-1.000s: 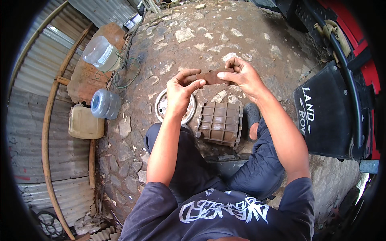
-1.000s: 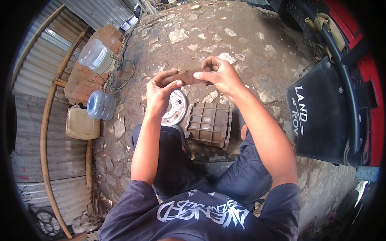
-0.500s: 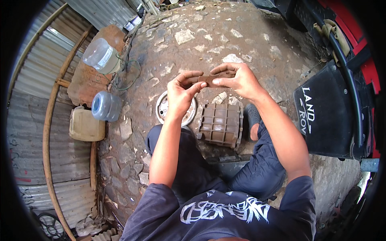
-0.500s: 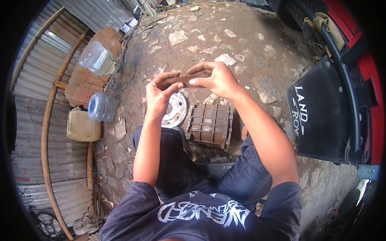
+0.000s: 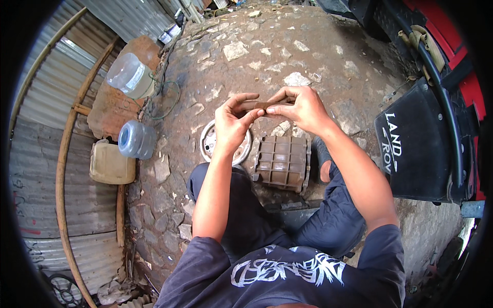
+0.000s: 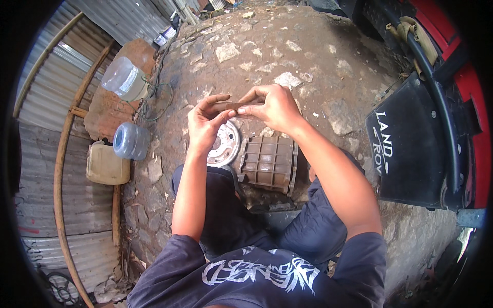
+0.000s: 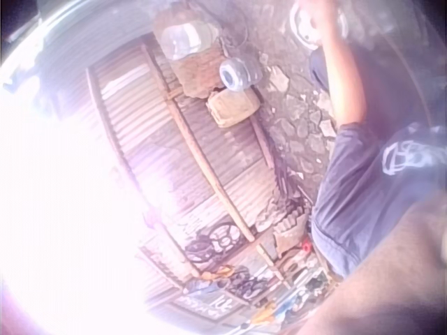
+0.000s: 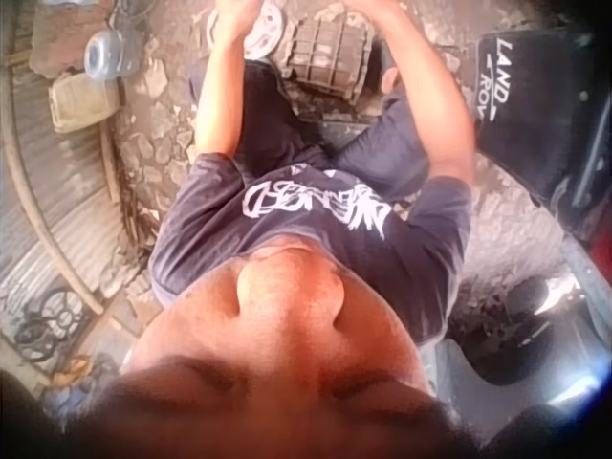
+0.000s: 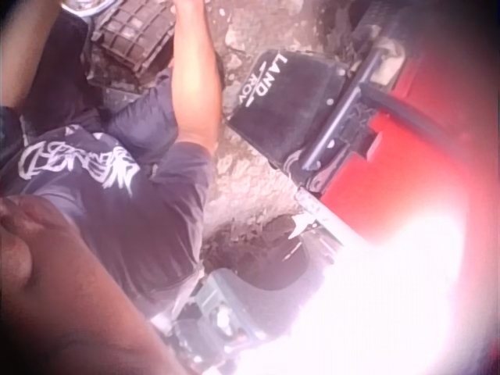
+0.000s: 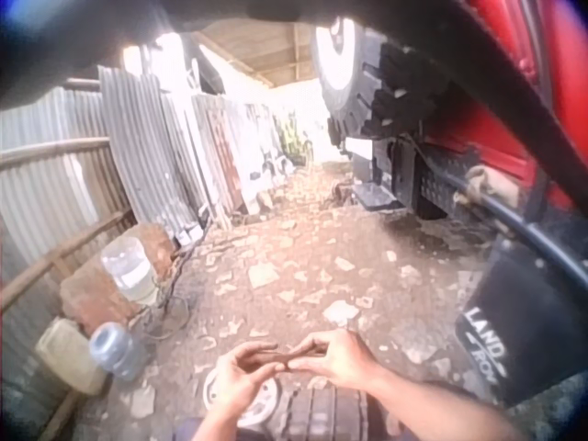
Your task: The person sits on the ground and repeatedly inserts small rectangular pieces into the slots of a brown plastic mudguard. They handle the pieces one at a time, pressing them into place and adjusting them by hand.
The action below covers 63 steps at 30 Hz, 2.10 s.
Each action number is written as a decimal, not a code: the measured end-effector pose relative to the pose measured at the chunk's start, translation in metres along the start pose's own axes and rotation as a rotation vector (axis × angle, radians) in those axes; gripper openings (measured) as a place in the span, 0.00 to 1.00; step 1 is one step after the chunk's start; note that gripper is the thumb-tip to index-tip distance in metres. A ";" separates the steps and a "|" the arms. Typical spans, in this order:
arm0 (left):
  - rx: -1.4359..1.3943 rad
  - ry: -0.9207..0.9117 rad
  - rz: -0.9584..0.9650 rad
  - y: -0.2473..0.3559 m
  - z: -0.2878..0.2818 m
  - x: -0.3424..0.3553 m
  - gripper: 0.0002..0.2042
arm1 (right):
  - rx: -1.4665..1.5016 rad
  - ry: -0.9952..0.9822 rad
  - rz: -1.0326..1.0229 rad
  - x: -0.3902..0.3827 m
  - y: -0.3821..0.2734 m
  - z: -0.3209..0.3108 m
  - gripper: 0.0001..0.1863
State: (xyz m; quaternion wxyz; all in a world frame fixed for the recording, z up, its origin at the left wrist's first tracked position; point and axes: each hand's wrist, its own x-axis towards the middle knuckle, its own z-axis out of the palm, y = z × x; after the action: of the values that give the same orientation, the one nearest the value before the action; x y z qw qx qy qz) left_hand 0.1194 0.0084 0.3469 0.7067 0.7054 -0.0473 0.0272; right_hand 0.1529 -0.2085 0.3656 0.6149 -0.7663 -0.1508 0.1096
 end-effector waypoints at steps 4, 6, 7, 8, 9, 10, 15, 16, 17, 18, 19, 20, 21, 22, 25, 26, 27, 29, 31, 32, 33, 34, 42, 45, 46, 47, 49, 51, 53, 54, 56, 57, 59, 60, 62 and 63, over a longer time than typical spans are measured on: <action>-0.031 0.002 0.003 0.000 0.001 0.004 0.20 | -0.042 0.027 -0.053 0.001 0.001 -0.003 0.11; -0.075 -0.024 -0.052 0.002 0.006 0.001 0.19 | 0.039 0.008 -0.026 0.000 0.004 -0.006 0.11; -0.080 -0.036 -0.073 0.001 0.006 0.002 0.18 | 0.079 0.000 -0.012 0.000 0.004 -0.008 0.11; -0.086 -0.046 -0.100 -0.002 0.006 0.001 0.17 | 0.086 -0.007 -0.014 -0.001 0.006 -0.008 0.11; -0.092 -0.056 -0.127 -0.005 0.006 0.000 0.16 | 0.093 -0.013 -0.015 -0.001 0.007 -0.009 0.12; -0.097 -0.049 -0.118 -0.006 0.006 -0.001 0.14 | 0.100 -0.019 -0.017 -0.001 0.009 -0.009 0.12; -0.058 -0.044 -0.108 -0.006 0.000 0.000 0.13 | 0.120 -0.148 0.104 -0.005 0.010 -0.026 0.15; -0.073 -0.043 -0.112 -0.007 -0.001 -0.001 0.13 | 0.116 -0.153 0.128 -0.005 0.011 -0.028 0.15; -0.075 -0.041 -0.105 -0.008 0.001 0.000 0.13 | 0.143 -0.165 0.130 -0.004 0.013 -0.030 0.15; -0.077 -0.038 -0.098 -0.010 0.001 0.001 0.14 | 0.170 -0.178 0.131 -0.003 0.018 -0.031 0.15; -0.080 -0.036 -0.091 -0.011 0.001 0.002 0.14 | 0.197 -0.190 0.132 -0.002 0.022 -0.032 0.15; -0.120 -0.021 -0.077 -0.008 0.000 0.002 0.15 | 0.176 -0.186 0.121 -0.001 0.024 -0.031 0.15; -0.118 -0.022 -0.057 -0.006 0.001 0.004 0.15 | 0.155 -0.183 0.111 0.000 0.026 -0.030 0.15; -0.131 -0.010 -0.094 -0.003 0.004 0.005 0.15 | 0.134 -0.179 0.101 0.001 0.028 -0.030 0.16; -0.103 0.000 -0.141 -0.006 0.011 0.004 0.16 | 0.150 -0.210 0.074 0.002 0.034 -0.024 0.15; -0.056 0.003 -0.147 -0.008 0.014 0.005 0.15 | 0.165 -0.207 0.077 0.003 0.034 -0.023 0.16; -0.056 0.005 -0.146 -0.009 0.013 0.006 0.15 | 0.180 -0.205 0.080 0.003 0.032 -0.021 0.16; -0.060 0.007 -0.143 -0.010 0.015 0.008 0.14 | 0.187 -0.198 0.084 0.004 0.031 -0.022 0.16; -0.088 0.008 -0.093 -0.009 0.016 0.008 0.12 | 0.168 -0.187 0.085 0.006 0.032 -0.026 0.16; -0.111 0.002 -0.082 -0.010 0.016 0.007 0.12 | 0.188 -0.189 0.081 0.006 0.031 -0.026 0.17; -0.135 -0.004 -0.072 -0.012 0.015 0.006 0.11 | 0.207 -0.191 0.078 0.006 0.030 -0.025 0.17; -0.155 -0.012 -0.076 -0.013 0.014 0.005 0.11 | 0.226 -0.194 0.074 0.006 0.030 -0.025 0.17; -0.291 -0.024 -0.073 -0.010 0.012 0.005 0.12 | 0.105 -0.131 0.128 0.007 0.018 -0.024 0.17; -0.262 -0.043 -0.081 -0.015 0.012 0.004 0.13 | 0.094 -0.114 0.131 0.007 0.019 -0.025 0.16; -0.238 -0.044 -0.067 -0.017 0.011 0.003 0.13 | 0.091 -0.109 0.130 0.007 0.021 -0.026 0.15; -0.223 -0.045 -0.055 -0.017 0.013 0.002 0.13 | 0.107 -0.122 0.120 0.007 0.024 -0.027 0.15; -0.256 -0.088 -0.075 -0.022 0.010 0.001 0.13 | 0.139 -0.148 0.098 0.008 0.031 -0.030 0.13; -0.212 -0.141 -0.071 -0.019 0.009 0.002 0.13 | 0.130 -0.165 0.073 0.005 0.029 -0.032 0.13; -0.082 -0.202 -0.040 -0.014 0.006 0.004 0.13 | 0.118 -0.180 0.058 0.003 0.026 -0.034 0.12; -0.016 -0.160 -0.061 -0.015 0.006 0.001 0.14 | 0.111 -0.186 0.054 0.002 0.024 -0.037 0.13; -0.059 -0.143 -0.078 -0.019 0.015 -0.001 0.14 | 0.077 -0.200 0.055 0.001 0.021 -0.043 0.13; -0.081 -0.133 -0.088 -0.020 0.019 -0.002 0.13 | 0.051 -0.208 0.060 0.001 0.020 -0.047 0.13; -0.100 -0.134 -0.092 -0.019 0.021 -0.001 0.14 | 0.068 -0.218 0.052 0.002 0.020 -0.048 0.13; -0.123 -0.131 -0.090 -0.020 0.022 0.001 0.14 | 0.111 -0.220 0.040 0.001 0.021 -0.048 0.13; -0.194 -0.118 -0.089 -0.017 0.024 0.002 0.14 | 0.164 -0.217 0.030 0.000 0.021 -0.047 0.13; -0.188 -0.112 -0.103 -0.015 0.024 0.002 0.14 | 0.173 -0.211 0.031 0.000 0.020 -0.046 0.13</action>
State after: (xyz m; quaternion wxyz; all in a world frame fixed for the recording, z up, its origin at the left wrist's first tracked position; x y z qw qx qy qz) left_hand 0.1222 -0.0153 0.3318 0.7664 0.6380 -0.0528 -0.0532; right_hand 0.1713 -0.2538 0.3562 0.6576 -0.6967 -0.1929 0.2119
